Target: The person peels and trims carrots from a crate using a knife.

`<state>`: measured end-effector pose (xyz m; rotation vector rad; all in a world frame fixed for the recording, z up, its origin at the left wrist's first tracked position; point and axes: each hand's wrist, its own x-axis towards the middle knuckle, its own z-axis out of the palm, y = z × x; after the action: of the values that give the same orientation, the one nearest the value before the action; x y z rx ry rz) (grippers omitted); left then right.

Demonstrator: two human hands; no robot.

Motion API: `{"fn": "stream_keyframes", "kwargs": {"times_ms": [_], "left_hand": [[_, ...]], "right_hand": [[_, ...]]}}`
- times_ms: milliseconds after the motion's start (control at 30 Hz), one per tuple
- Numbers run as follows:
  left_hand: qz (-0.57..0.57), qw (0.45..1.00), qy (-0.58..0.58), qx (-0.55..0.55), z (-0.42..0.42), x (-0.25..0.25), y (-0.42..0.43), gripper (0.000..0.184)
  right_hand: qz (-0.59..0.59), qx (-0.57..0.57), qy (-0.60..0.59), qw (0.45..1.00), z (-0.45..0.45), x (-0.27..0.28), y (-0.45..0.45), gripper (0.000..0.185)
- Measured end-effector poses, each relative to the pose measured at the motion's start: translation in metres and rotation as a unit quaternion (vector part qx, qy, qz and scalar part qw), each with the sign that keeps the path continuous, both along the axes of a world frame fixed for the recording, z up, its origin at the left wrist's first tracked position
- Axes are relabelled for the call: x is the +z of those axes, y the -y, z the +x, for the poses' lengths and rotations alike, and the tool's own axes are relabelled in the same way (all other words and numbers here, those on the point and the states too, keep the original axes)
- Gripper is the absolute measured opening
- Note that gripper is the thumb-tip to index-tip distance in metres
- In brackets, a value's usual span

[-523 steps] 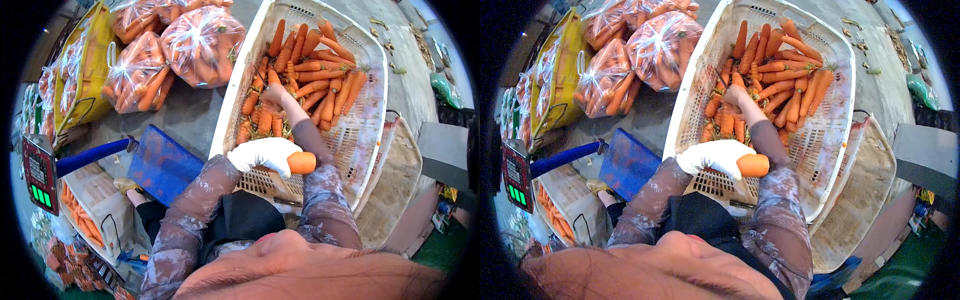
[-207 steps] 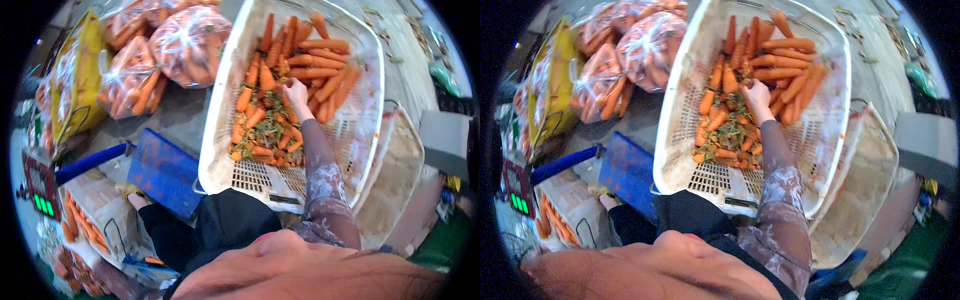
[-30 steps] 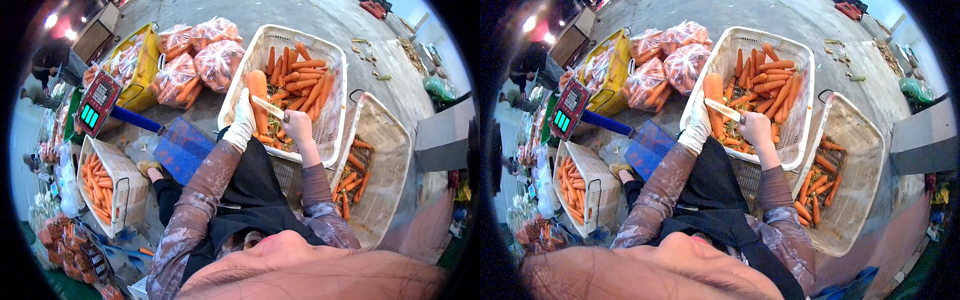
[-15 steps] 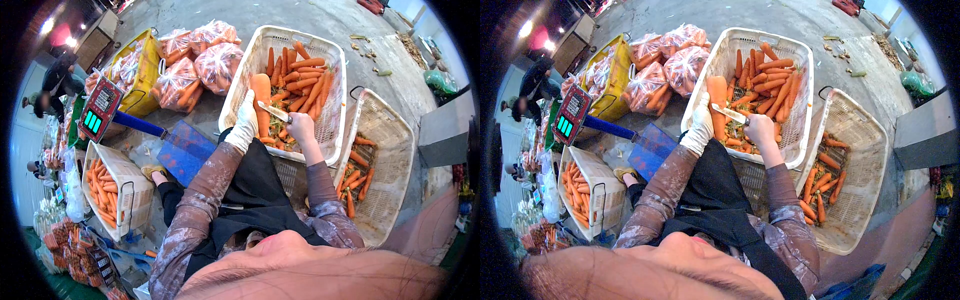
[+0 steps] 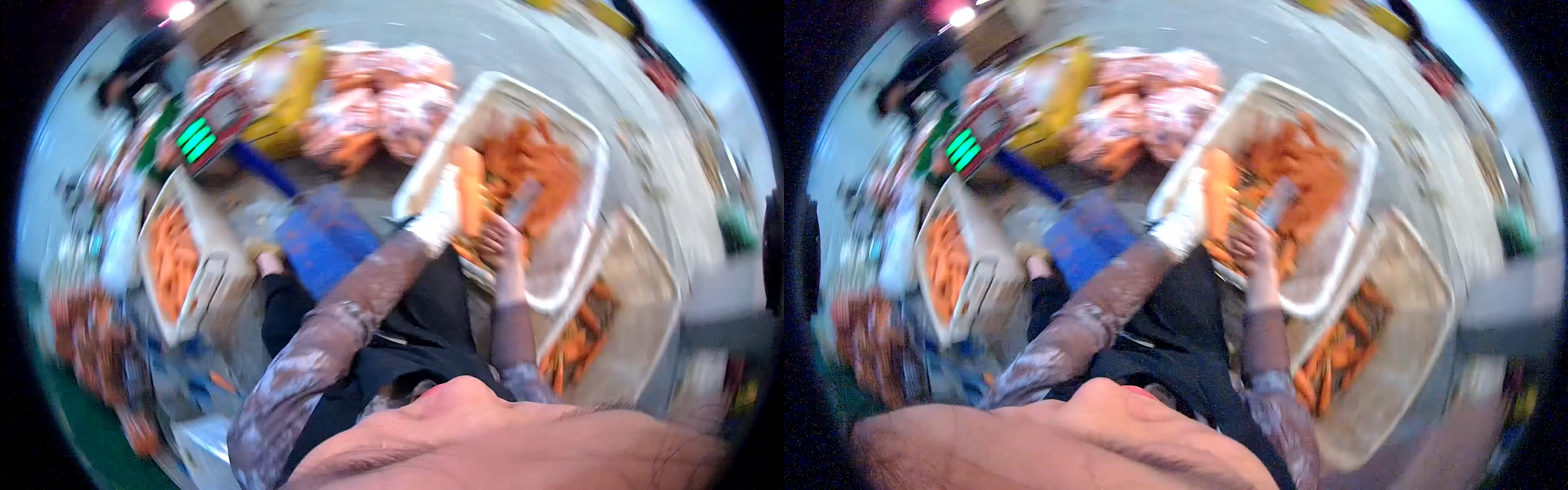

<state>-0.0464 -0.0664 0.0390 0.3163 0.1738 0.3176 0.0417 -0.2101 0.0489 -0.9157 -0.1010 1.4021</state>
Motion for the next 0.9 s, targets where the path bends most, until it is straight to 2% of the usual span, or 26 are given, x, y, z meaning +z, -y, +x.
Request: {"fn": "stream_keyframes", "kwargs": {"times_ms": [33, 67, 133, 167, 200, 233, 300, 333, 367, 400, 433, 467, 533, 567, 600, 633, 667, 700, 733, 767, 800, 833, 867, 900], "left_hand": [[0.042, 0.964, -0.185, 0.186, -0.004, 0.045, 0.026, 0.043], [0.118, 0.924, -0.26, 0.255, -0.013, 0.06, 0.028, 0.043], [0.315, 0.838, -0.349, 0.276, -0.016, 0.069, 0.032, 0.051], [0.354, 0.818, -0.354, 0.283, -0.019, 0.076, 0.033, 0.058], [0.368, 0.816, -0.343, 0.284, -0.019, 0.079, 0.035, 0.067], [0.34, 0.849, -0.275, 0.297, -0.019, 0.076, 0.031, 0.065], [0.271, 0.904, -0.131, 0.304, -0.02, 0.069, 0.021, 0.061], [0.186, 0.927, -0.123, 0.303, -0.023, 0.059, 0.017, 0.048], [0.097, 0.94, -0.114, 0.307, -0.025, 0.05, 0.014, 0.036], [0.02, 0.958, -0.111, 0.264, -0.035, 0.045, 0.009, 0.027], [-0.018, 0.975, -0.064, 0.213, -0.05, 0.037, 0.003, 0.026], [-0.056, 0.986, -0.019, 0.158, -0.079, 0.037, 0.004, 0.025], [-0.255, 0.96, 0.03, 0.108, -0.136, 0.043, -0.002, 0.032], [-0.192, 0.965, 0.021, 0.176, -0.166, 0.039, -0.006, 0.035], [-0.127, 0.962, 0.012, 0.242, -0.2, 0.036, -0.01, 0.039], [-0.175, 0.96, 0.044, 0.216, -0.238, 0.036, -0.019, 0.038], [-0.123, 0.943, -0.024, 0.308, -0.273, 0.043, -0.023, 0.035], [-0.101, 0.929, -0.049, 0.353, -0.311, 0.042, -0.035, 0.029], [-0.15, 0.914, -0.054, 0.373, -0.355, 0.033, -0.054, 0.027], [-0.12, 0.894, -0.073, 0.426, -0.397, 0.031, -0.071, 0.023], [-0.026, 0.863, -0.078, 0.499, -0.442, 0.026, -0.093, 0.017], [-0.043, 0.8, -0.073, 0.593, -0.482, 0.022, -0.121, 0.012], [0.107, 0.706, -0.073, 0.697, -0.51, 0.032, -0.135, 0.01], [0.024, 0.669, -0.064, 0.74, -0.515, 0.066, -0.136, 0.011]], "right_hand": [[-0.047, -0.052, 0.026, 0.997, -0.005, 0.013, -0.003, 0.037], [-0.095, -0.101, 0.053, 0.989, -0.01, 0.027, -0.006, 0.037], [-0.095, -0.12, 0.081, 0.985, 0.015, -0.03, -0.001, 0.037], [-0.095, -0.13, 0.095, 0.982, 0.028, -0.058, 0.0, 0.037], [-0.062, -0.121, 0.203, 0.97, 0.029, -0.068, 0.003, 0.033], [-0.033, -0.122, 0.309, 0.943, 0.029, -0.076, 0.006, 0.03], [-0.067, -0.078, 0.455, 0.885, 0.035, -0.089, 0.009, 0.038], [-0.057, -0.078, 0.458, 0.884, 0.046, -0.109, 0.008, 0.038], [-0.083, -0.079, 0.57, 0.813, 0.051, -0.121, 0.007, 0.038], [-0.108, -0.081, 0.674, 0.727, 0.048, -0.116, 0.003, 0.039], [-0.081, -0.088, 0.714, 0.69, 0.043, -0.113, 0.004, 0.039], [-0.126, -0.044, 0.726, 0.675, 0.023, -0.083, 0.003, 0.04], [-0.127, -0.05, 0.727, 0.673, 0.016, -0.071, 0.005, 0.039], [-0.131, -0.053, 0.725, 0.674, 0.018, -0.077, 0.005, 0.039], [-0.134, -0.063, 0.697, 0.702, 0.022, -0.083, 0.003, 0.037], [-0.134, -0.072, 0.668, 0.728, 0.026, -0.088, 0.003, 0.035], [-0.134, -0.073, 0.668, 0.729, 0.028, -0.093, 0.002, 0.035], [-0.136, -0.072, 0.668, 0.728, 0.027, -0.093, 0.0, 0.035], [-0.139, -0.07, 0.668, 0.727, 0.026, -0.094, -0.001, 0.035], [-0.139, -0.071, 0.667, 0.729, 0.024, -0.09, -0.002, 0.035], [-0.139, -0.063, 0.696, 0.701, 0.021, -0.085, -0.003, 0.035], [-0.141, -0.054, 0.724, 0.673, 0.016, -0.083, -0.003, 0.035], [-0.143, -0.051, 0.721, 0.676, 0.016, -0.086, -0.004, 0.035], [-0.142, -0.03, 0.703, 0.696, 0.019, -0.088, -0.005, 0.034]]}}
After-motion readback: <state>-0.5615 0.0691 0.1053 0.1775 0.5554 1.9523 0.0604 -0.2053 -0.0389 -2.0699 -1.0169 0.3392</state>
